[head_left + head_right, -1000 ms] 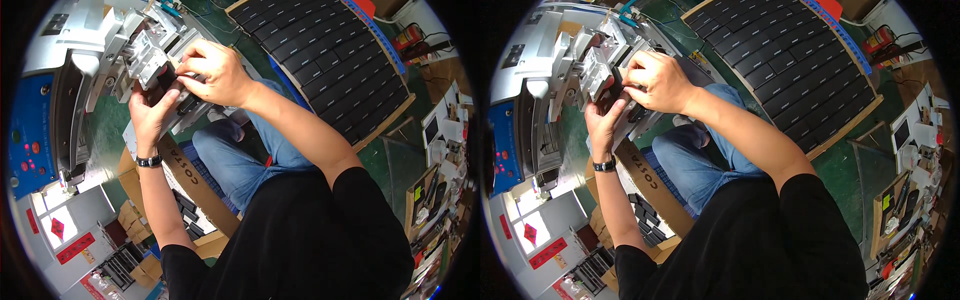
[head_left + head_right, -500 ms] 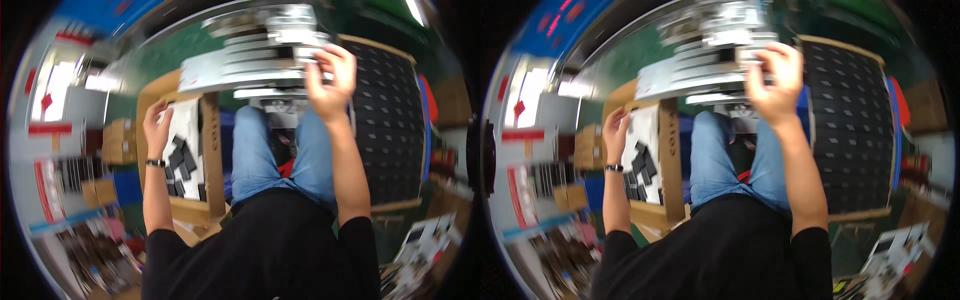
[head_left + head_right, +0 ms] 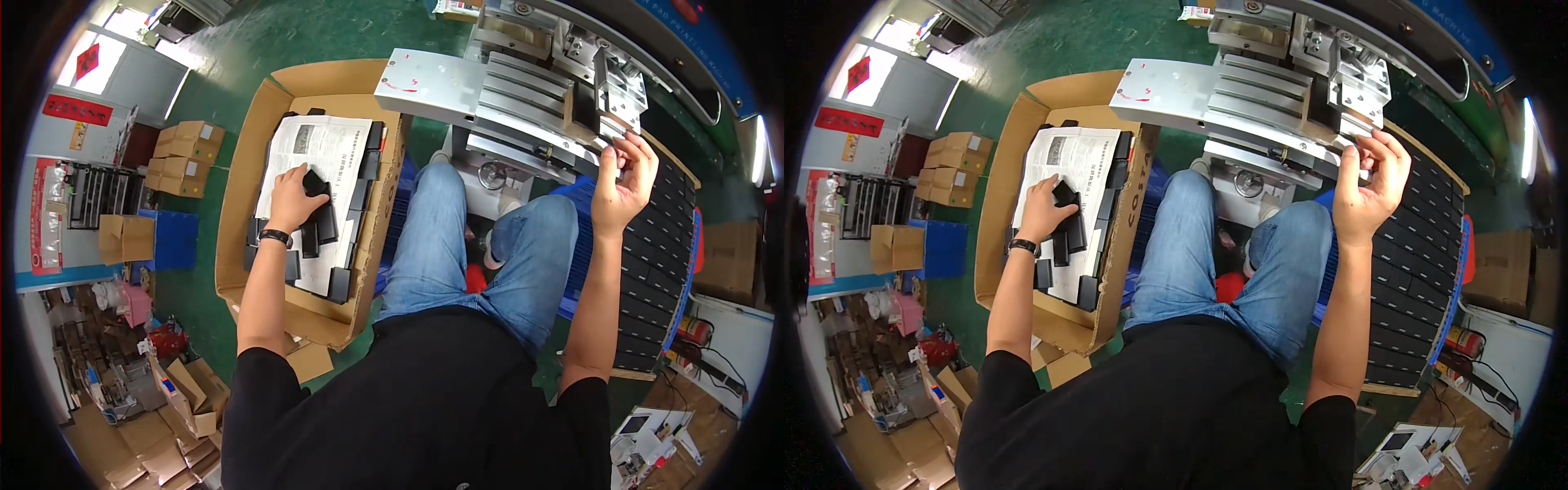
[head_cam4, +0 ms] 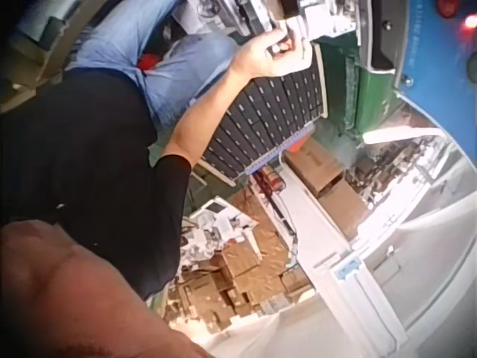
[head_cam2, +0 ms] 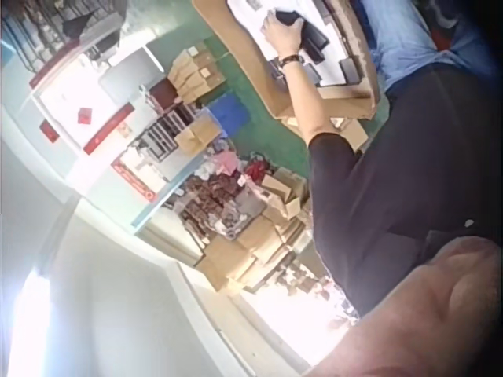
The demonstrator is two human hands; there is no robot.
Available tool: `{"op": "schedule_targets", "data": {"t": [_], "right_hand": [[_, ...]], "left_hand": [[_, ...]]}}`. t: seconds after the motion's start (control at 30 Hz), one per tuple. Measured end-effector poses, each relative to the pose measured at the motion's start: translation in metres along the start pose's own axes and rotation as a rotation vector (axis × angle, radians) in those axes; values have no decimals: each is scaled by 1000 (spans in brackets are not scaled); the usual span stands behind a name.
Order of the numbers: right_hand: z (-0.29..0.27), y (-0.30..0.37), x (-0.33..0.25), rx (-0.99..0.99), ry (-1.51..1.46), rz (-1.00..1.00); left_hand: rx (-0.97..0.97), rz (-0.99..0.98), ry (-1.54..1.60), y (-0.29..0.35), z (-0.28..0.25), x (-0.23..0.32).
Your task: Operating a pad printing machine to mark small components and then placing them in a collection box.
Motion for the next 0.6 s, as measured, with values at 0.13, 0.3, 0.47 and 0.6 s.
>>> {"op": "schedule_targets", "data": {"t": [0.13,0.3,0.47,0.6], "right_hand": [[-16,-11,-1,-143,-35,89],[-20,-53,0,-550,-137,478],[-18,-95,4,-780,-92,530],[-18,-96,-5,-749,-100,439]], "left_hand": [[-145,38,83,-23,-9,0],[5,144,528,-20,-55,51],[172,381,882,-41,-97,177],[217,828,888,-54,-104,287]]}}
Point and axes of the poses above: each hand's wrist, its own y-axis away from the middle knuckle, its own z-axis out of the palm, x = y × z, the point moved 1 cm from there along -y, towards the middle knuckle, and after that the axes turned 7 degrees about -z, right-handed, at the moved point
